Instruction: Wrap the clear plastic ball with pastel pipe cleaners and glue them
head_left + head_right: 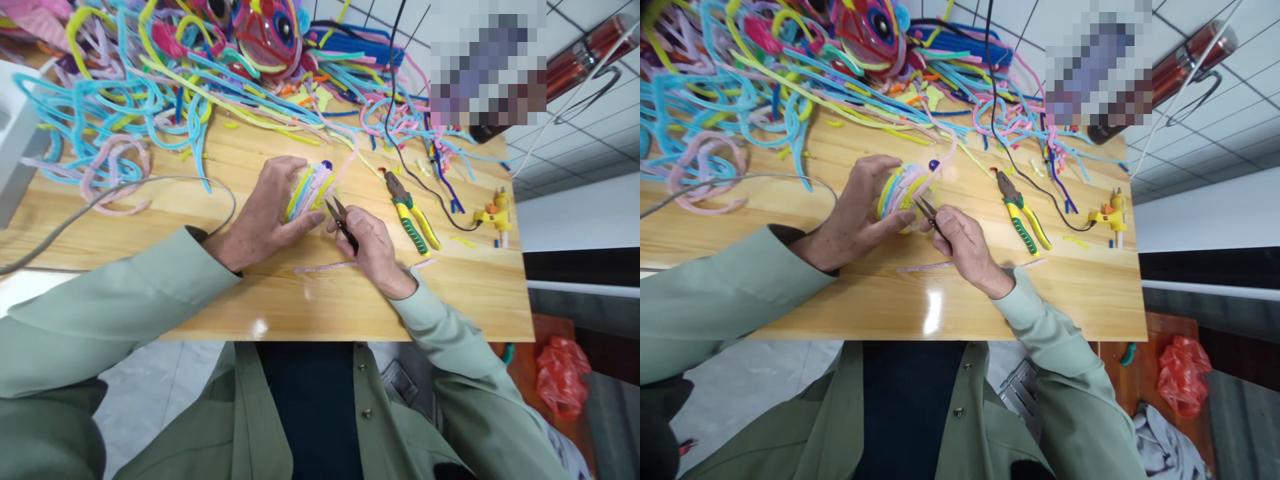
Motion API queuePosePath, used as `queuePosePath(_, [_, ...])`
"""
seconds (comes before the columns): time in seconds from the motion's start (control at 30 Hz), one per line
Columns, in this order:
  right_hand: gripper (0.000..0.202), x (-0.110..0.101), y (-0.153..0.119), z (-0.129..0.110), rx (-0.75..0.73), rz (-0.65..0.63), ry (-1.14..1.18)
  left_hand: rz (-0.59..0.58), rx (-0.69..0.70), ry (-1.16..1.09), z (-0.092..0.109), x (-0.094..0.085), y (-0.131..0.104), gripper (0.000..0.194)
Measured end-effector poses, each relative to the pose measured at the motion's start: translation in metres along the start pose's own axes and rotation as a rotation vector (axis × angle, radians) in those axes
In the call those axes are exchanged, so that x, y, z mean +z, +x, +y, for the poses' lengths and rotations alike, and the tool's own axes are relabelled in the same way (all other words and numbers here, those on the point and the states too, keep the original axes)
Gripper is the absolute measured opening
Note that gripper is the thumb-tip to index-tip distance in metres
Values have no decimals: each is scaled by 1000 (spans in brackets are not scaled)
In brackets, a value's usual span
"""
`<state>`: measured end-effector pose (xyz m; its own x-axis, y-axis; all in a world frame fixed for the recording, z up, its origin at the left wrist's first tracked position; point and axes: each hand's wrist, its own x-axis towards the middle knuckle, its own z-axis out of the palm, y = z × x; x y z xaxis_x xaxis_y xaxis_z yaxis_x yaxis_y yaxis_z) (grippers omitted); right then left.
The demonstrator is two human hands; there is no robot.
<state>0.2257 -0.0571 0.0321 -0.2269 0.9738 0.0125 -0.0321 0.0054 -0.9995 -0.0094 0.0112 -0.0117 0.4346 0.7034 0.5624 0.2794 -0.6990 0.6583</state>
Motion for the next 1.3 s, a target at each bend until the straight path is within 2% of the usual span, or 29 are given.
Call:
queuePosePath(0.17, [56, 0, 3, 0, 55, 4, 32, 9, -7, -8, 0, 0, 1, 81])
queuePosePath(0.27, [59, -2, 2, -3, 24, 40, -43, -1, -21, -7, 0, -1, 1, 80])
queuePosePath(0.5, [43, -8, -2, -7, -298, 141, -642, 19, -36, -33, 0, 2, 0, 80])
queuePosePath(0.6, [40, -8, -2, -5, -352, 162, -769, 34, -39, -49, 0, 4, 0, 80])
queuePosePath(0.73, [38, -8, -2, -3, -374, 159, -812, 29, -42, -43, 0, 4, 0, 80])
queuePosePath(1.07, [41, -6, -4, -7, -298, 135, -795, 8, -60, -24, 2, 1, 0, 79])
queuePosePath(1.3, [42, -4, -4, -4, -290, 171, -803, 15, -78, -34, 4, 1, 1, 79])
